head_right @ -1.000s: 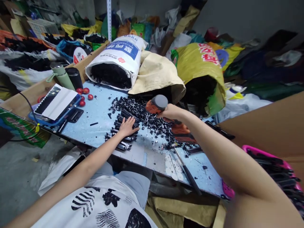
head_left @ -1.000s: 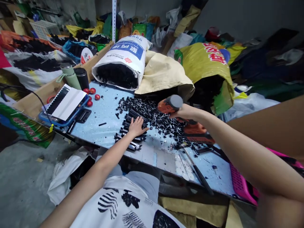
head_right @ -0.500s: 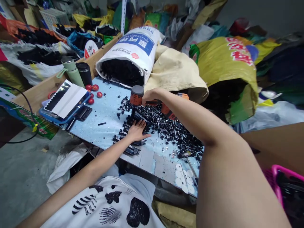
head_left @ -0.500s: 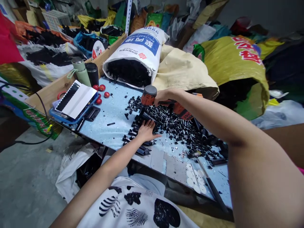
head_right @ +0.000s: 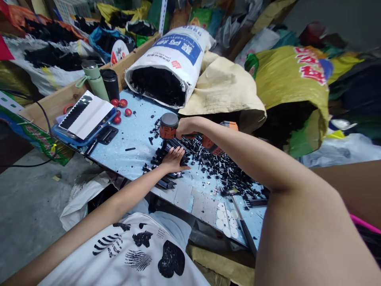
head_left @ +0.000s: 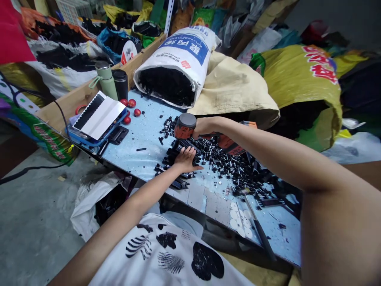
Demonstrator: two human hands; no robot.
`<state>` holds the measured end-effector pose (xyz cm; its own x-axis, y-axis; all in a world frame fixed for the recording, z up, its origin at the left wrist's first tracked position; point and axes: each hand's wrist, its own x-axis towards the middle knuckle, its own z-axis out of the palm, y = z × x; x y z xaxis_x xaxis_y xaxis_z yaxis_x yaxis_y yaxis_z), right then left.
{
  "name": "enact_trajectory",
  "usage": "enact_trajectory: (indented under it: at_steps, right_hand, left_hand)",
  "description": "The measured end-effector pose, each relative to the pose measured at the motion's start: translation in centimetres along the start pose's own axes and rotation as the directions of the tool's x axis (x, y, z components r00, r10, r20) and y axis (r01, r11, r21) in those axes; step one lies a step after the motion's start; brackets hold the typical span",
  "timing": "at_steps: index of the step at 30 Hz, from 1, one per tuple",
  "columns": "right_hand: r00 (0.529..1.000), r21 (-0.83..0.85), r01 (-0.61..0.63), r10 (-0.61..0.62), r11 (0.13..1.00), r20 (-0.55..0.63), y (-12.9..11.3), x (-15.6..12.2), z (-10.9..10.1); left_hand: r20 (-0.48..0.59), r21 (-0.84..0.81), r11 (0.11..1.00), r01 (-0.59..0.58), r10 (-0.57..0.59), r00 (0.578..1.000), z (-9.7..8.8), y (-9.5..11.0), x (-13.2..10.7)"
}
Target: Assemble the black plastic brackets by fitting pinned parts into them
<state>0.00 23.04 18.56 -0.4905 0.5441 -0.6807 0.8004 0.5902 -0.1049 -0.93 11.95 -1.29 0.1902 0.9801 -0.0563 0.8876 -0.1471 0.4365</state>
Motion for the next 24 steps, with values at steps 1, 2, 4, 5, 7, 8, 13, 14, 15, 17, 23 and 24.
enact_trajectory:
  at_steps: [1, 2, 4, 5, 7, 8, 13, 14, 15, 17, 23, 24]
  right_hand:
    - [1.0, -0.014, -0.004, 0.004, 1.0, 0.002, -0.2, 0.0, 0.1]
    - [1.0, -0.019, -0.006, 0.006, 1.0, -0.002, -0.4, -0.1, 0.3]
    - [1.0, -0.028, 0.006, -0.006, 1.0, -0.022, -0.8, -0.9, 0.5]
    - [0.999, -0.039, 0.014, -0.015, 0.999, -0.031, -1.0, -1.5, 0.6]
    - [0.999, -0.065, 0.026, -0.028, 0.998, -0.03, -1.5, -2.8, 0.9]
    - [0.999, -0.078, 0.033, -0.034, 0.996, -0.021, -1.8, -3.3, 1.0]
    - [0.998, -0.105, 0.063, -0.062, 0.992, 0.021, -2.8, -4.0, 2.0]
    - [0.998, -0.102, 0.068, -0.066, 0.992, 0.024, -3.0, -3.9, 2.3]
    - [0.997, -0.101, 0.07, -0.068, 0.992, 0.021, -3.1, -3.8, 2.6]
    - [0.997, -0.128, 0.083, -0.082, 0.988, 0.009, -3.3, -3.9, 3.1]
    - [0.993, -0.304, 0.097, -0.113, 0.948, -0.036, -4.5, -7.3, 4.2]
    - [0.994, -0.292, 0.101, -0.109, 0.951, -0.012, -4.7, -7.7, 4.4]
  left_hand:
    - [0.018, -0.002, 1.0, 0.004, -0.004, 1.0, -0.2, 0.1, -0.2]
    - [0.036, -0.005, 1.0, 0.013, -0.013, 0.999, -0.3, 0.4, -0.6]
    - [0.052, -0.019, 0.999, 0.043, -0.042, 0.998, -0.4, 1.0, -2.0]
    - [0.048, -0.028, 0.998, 0.057, -0.056, 0.997, -0.4, 1.3, -2.9]
    - [0.032, -0.042, 0.997, 0.068, -0.067, 0.997, -0.2, 1.8, -5.0]
    - [0.022, -0.043, 0.997, 0.066, -0.065, 0.998, 0.0, 2.0, -5.9]
    - [-0.021, -0.035, 0.999, 0.033, -0.034, 0.999, 0.7, 1.7, -7.7]
    - [-0.028, -0.032, 0.999, 0.027, -0.028, 0.999, 0.8, 1.7, -7.7]
    - [-0.035, -0.027, 0.999, 0.019, -0.02, 0.999, 0.8, 1.6, -7.6]
    - [-0.064, -0.006, 1.0, 0.003, -0.004, 0.998, 0.9, 1.6, -7.5]
    - [-0.201, 0.056, 0.998, -0.033, 0.044, 0.979, 1.2, 1.5, -7.9]
    - [-0.22, 0.058, 0.998, -0.037, 0.049, 0.974, 1.3, 1.5, -7.9]
